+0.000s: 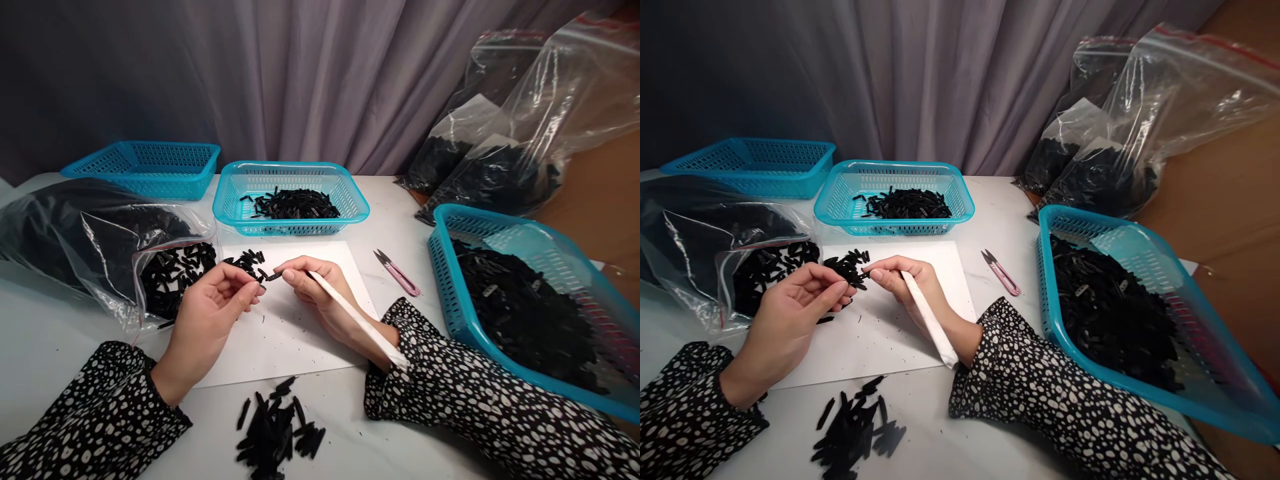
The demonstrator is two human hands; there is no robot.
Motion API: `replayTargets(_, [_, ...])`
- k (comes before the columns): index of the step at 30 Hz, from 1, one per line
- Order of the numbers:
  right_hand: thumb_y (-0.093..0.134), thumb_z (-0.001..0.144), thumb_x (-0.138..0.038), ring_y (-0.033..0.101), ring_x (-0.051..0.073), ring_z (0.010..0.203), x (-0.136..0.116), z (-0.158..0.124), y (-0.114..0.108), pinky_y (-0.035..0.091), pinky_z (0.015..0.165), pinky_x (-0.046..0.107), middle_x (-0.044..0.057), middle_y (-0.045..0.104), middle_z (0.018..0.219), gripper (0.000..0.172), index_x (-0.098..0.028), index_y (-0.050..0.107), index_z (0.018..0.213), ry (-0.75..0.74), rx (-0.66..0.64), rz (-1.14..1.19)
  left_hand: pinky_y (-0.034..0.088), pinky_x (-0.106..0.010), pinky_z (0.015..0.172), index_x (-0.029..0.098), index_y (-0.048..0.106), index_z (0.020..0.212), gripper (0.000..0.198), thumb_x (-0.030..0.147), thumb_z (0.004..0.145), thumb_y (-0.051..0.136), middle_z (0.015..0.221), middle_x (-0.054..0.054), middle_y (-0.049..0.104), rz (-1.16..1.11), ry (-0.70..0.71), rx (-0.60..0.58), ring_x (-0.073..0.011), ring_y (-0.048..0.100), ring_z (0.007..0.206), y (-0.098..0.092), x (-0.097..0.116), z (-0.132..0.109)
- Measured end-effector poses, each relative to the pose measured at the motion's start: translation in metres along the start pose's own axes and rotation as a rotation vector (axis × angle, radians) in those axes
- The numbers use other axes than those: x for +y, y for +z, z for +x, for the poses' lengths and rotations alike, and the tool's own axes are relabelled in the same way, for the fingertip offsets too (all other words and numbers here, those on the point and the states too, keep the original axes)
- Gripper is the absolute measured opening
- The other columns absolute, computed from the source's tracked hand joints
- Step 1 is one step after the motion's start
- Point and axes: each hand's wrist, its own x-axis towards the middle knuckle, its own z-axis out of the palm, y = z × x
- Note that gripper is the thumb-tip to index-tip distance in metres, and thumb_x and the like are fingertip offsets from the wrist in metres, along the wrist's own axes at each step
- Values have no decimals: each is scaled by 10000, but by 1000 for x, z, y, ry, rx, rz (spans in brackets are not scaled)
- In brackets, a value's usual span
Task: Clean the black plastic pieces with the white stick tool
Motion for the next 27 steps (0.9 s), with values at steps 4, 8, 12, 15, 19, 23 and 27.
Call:
replayTargets(4, [788, 783, -416, 294, 114, 541, 1, 0, -1, 249, 527, 275, -72, 348, 540, 224, -198, 757, 828, 8, -11, -8, 527, -241, 687, 205, 689, 818, 136, 287, 784, 792, 792, -17, 763, -196, -102, 12, -147, 701, 771, 4, 2, -2])
replayTargets(8, [776, 798, -420, 223, 93, 518, 0, -1, 0, 171, 506, 278, -85, 332, 542, 256, -170, 725, 825, 7, -24, 7, 521, -216, 670, 203, 711, 796, 148, 261, 738, 834, 769, -10, 757, -269, -117, 24, -140, 703, 773, 6, 6, -3])
replayTargets(12, [771, 812, -433, 196, 82, 511, -1, -3, 0, 140, 500, 281, -90, 325, 546, 303, -171, 639, 735, 12, -47, 30, 516, -201, 676, 220, 767, 850, 119, 269, 759, 825, 784, -1, 755, -265, -108, 22, -125, 683, 767, 5, 5, -4])
replayTargets(15, [769, 821, -421, 197, 81, 512, -1, -3, 1, 141, 499, 281, -89, 328, 544, 323, -175, 600, 698, 12, -61, 48, 518, -193, 696, 234, 812, 894, 110, 284, 798, 798, 825, -6, 767, -220, -95, 0, -109, 659, 752, 4, 0, -6])
replayTargets(19, [767, 823, -419, 197, 84, 513, -1, -4, 1, 137, 498, 283, -90, 321, 536, 316, -175, 604, 704, 22, -63, 52, 539, -200, 715, 267, 825, 893, 97, 300, 806, 799, 854, 3, 773, -184, -48, -48, -112, 661, 752, 3, -5, -7])
replayTargets(23, [766, 818, -416, 203, 84, 515, -2, -5, 2, 144, 509, 286, -89, 320, 541, 311, -175, 610, 696, 15, -54, 27, 551, -198, 737, 272, 820, 869, 93, 275, 777, 824, 853, 12, 770, -136, 14, -60, -117, 675, 770, 3, -5, -7])
replayTargets(27, [767, 806, -421, 224, 89, 526, -3, -5, 3, 160, 521, 288, -83, 337, 542, 312, -178, 615, 683, 7, -44, 0, 552, -189, 721, 267, 810, 844, 87, 240, 763, 825, 826, 18, 761, -102, 45, -49, -118, 677, 763, 4, -4, -6])
